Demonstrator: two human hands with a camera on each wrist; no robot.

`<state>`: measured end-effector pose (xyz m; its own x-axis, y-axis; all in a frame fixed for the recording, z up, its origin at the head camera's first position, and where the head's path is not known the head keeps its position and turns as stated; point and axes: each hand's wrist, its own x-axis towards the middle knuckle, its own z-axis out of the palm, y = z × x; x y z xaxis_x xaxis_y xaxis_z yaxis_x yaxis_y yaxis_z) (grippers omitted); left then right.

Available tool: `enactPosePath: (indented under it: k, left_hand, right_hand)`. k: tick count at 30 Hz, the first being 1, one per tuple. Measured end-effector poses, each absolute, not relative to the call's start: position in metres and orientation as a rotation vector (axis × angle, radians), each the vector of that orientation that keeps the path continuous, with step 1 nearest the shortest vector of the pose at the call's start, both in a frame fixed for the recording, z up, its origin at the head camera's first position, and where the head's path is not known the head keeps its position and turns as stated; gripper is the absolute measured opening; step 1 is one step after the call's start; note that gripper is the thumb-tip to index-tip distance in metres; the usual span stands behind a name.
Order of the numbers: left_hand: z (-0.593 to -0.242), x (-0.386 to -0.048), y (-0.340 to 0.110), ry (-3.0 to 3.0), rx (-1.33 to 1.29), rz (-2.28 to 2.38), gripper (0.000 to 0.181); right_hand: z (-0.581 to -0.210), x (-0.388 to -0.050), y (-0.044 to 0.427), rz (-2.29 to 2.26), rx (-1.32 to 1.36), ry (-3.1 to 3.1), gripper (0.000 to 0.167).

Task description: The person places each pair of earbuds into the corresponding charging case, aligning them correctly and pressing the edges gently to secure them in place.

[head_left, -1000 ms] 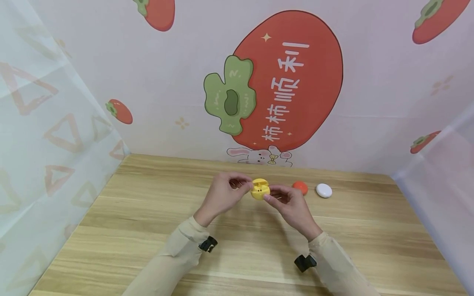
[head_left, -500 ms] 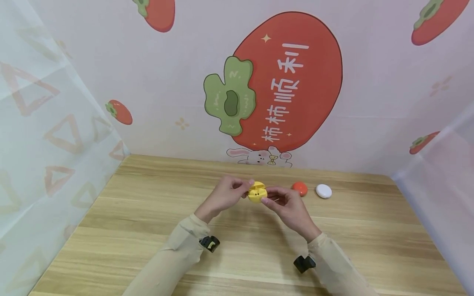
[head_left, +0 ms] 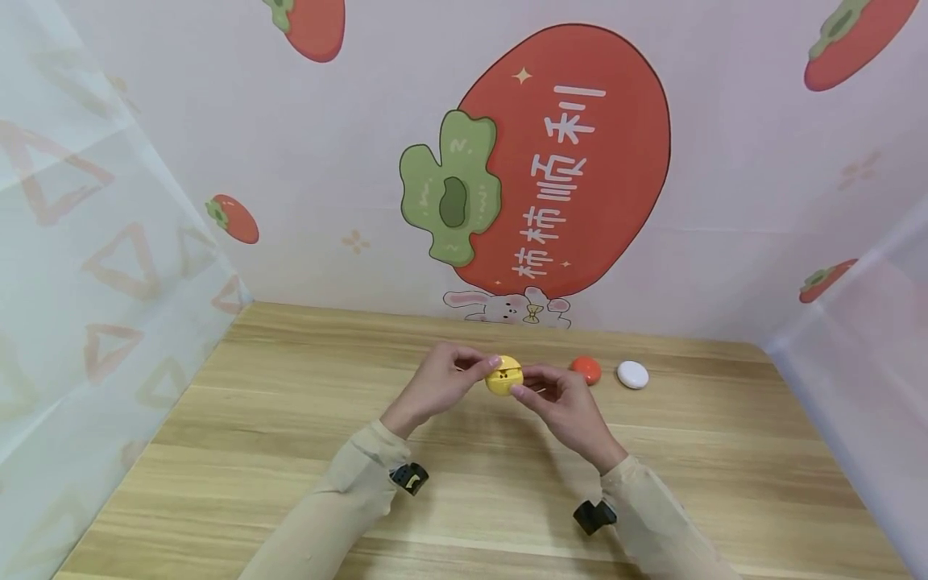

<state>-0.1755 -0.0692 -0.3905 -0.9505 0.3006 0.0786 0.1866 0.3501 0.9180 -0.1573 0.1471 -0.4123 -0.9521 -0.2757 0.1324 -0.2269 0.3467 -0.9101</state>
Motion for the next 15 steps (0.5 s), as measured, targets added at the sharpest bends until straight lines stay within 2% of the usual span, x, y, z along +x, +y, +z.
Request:
enactPosePath:
  k: [7, 15]
  left_hand:
    - [-0.3941, -0.176, -0.0676, 2.579, 0.598, 1.649, 0.02]
    - [-0.3975, -0.177, -0.0641, 2.603, 0.601, 1.627, 0.02]
  right_hand:
    - [-0.4119, -0.159, 0.1468, -1.721, -0.454, 2.523, 0.03]
    - [-0.4151, -0.1615, 0.147, -1.705, -0.39, 2.523, 0.033]
